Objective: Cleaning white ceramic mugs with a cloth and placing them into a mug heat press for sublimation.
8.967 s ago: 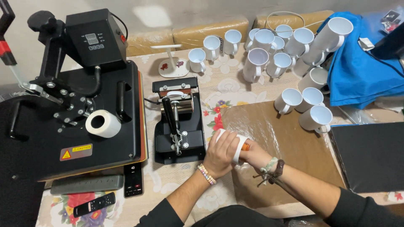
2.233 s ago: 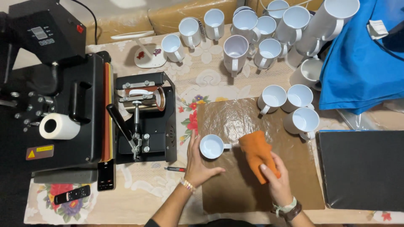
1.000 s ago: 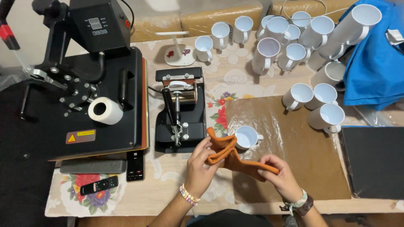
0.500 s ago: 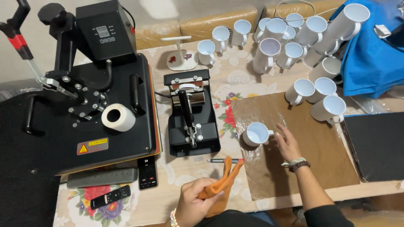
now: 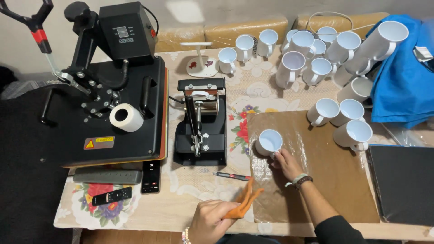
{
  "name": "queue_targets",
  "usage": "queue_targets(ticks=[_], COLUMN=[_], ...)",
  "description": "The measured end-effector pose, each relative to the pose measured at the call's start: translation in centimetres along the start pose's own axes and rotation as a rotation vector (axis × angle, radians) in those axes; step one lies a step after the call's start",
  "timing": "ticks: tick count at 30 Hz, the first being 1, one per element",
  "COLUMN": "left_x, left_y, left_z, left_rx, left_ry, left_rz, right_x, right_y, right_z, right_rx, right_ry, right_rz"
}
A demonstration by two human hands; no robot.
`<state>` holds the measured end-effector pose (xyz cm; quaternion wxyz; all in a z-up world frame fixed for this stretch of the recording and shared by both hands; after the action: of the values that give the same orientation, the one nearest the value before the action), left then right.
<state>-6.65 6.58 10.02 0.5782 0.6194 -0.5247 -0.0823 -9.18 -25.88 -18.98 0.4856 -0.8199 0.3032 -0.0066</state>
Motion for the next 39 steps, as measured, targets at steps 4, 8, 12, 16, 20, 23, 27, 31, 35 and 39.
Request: queue_targets(ticks=[4,8,12,16,20,23,27,31,35,39], left_x=[1.0,1.1,2.4,4.7,5.3,3.5,-0.5,-3.6,-5.6,-7.3], left_y=[0.5,-0.5,-0.1,0.7,-0.6,-6.4,-14.9,-20.9,-24.5,-25.2], left_z=[2.9,4.9,5.9,6.1,6.6,6.8,7.4,10.8,11.0,11.1], left_rx=[0.043,0.061,0.08,-0.002,-0.067,-0.16,0.094,0.522,0.528,0.637], left_ry=[-0.04,-0.132,-0.21,-0.182,-0.111,-0.018,-0.108,-0.552,-0.606,-0.629], left_rz=[-0.102,-0.097,-0.101,-0.118,-0.137,-0.325,-0.426,-0.365,-0.379,-0.221], right_x=[1.0,0.0,-5.9,-14.6,-16.7,-16.1,-16.2,-16.3,-15.9,-15.9], right_y=[-2.4,-3.9,-10.1,-18.1,-18.3,-14.9,-10.1,-8.1,-10.1,-11.7], right_z=[-0.2,-2.2,-6.9,-4.6,-3.9,-5.3,-6.6,-7.1,-5.9,-4.0], right_rx=[-0.02,-0.216,-0.186,0.014,-0.08,-0.101,-0.137,-0.15,-0.256,-0.318], right_ry=[-0.022,0.034,0.276,-0.133,-0.15,-0.003,0.112,0.175,0.171,0.102], right_rz=[0.04,0.021,-0.188,-0.773,-0.784,-0.637,-0.352,-0.168,-0.247,-0.308])
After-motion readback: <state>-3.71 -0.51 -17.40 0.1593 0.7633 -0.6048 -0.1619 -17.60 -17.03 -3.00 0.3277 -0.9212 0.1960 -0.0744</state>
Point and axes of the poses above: each hand's wrist, its own x-axis towards the middle knuckle, its own z-axis out of the palm, y = z × x, the point moved 9 cm from there along x, towards the middle knuckle, and after that the axes turned 12 degrees about -x, right-handed, at the moved point
